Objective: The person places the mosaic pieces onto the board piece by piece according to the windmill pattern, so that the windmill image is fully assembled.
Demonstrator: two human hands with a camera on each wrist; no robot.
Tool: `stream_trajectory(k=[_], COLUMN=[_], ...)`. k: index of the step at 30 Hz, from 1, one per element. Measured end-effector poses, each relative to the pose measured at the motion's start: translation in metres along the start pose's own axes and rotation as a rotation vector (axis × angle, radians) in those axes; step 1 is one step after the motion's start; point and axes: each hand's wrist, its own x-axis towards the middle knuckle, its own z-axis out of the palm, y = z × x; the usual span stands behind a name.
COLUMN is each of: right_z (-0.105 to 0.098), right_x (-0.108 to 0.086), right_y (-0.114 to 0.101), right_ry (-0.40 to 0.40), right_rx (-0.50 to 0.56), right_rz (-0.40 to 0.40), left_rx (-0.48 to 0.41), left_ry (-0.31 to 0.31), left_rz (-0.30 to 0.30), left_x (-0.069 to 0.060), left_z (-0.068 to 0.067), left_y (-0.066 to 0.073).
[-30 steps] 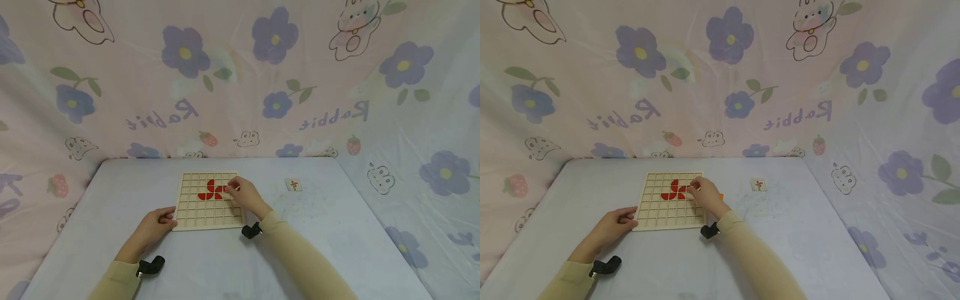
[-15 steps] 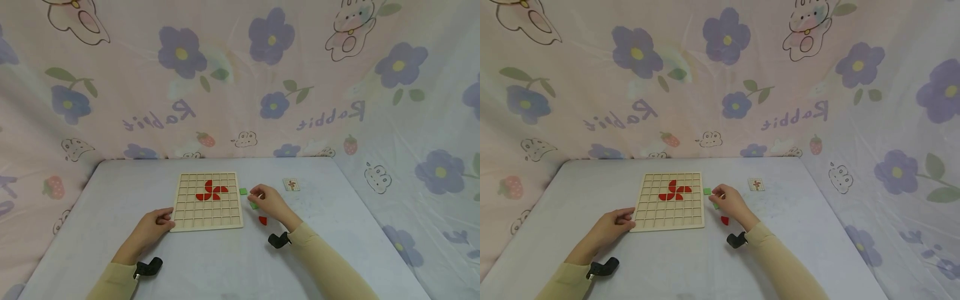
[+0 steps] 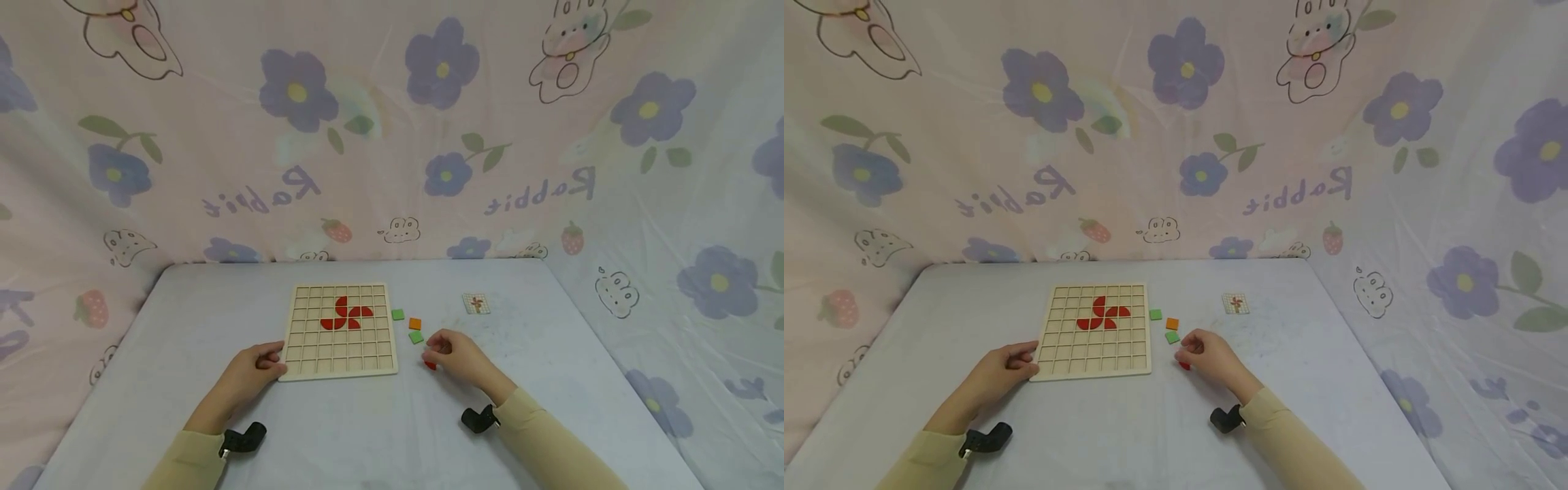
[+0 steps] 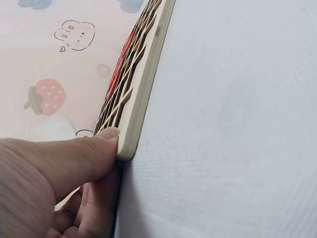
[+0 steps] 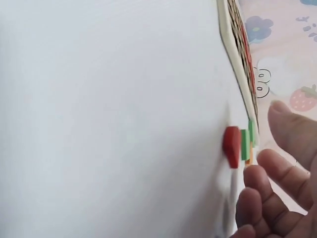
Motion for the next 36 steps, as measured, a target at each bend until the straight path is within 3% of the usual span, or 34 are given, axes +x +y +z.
stream_trajectory(k=[12, 36], right_z=[0.006, 0.010], right_x=[-0.003, -0.009], right_y=[0.017, 0.014], right_ry=[0.000, 0.004], right_rx=[-0.041, -0.108], right_rz=[-0.040, -0.029], left_rx=[0.011, -0.003], left_ry=[0.001, -0.015], left_rz=[0.017, 0.013], left_x=[0.003, 0.002], left_z=[-0.002, 0.000], left_y=[-0.003, -0.004])
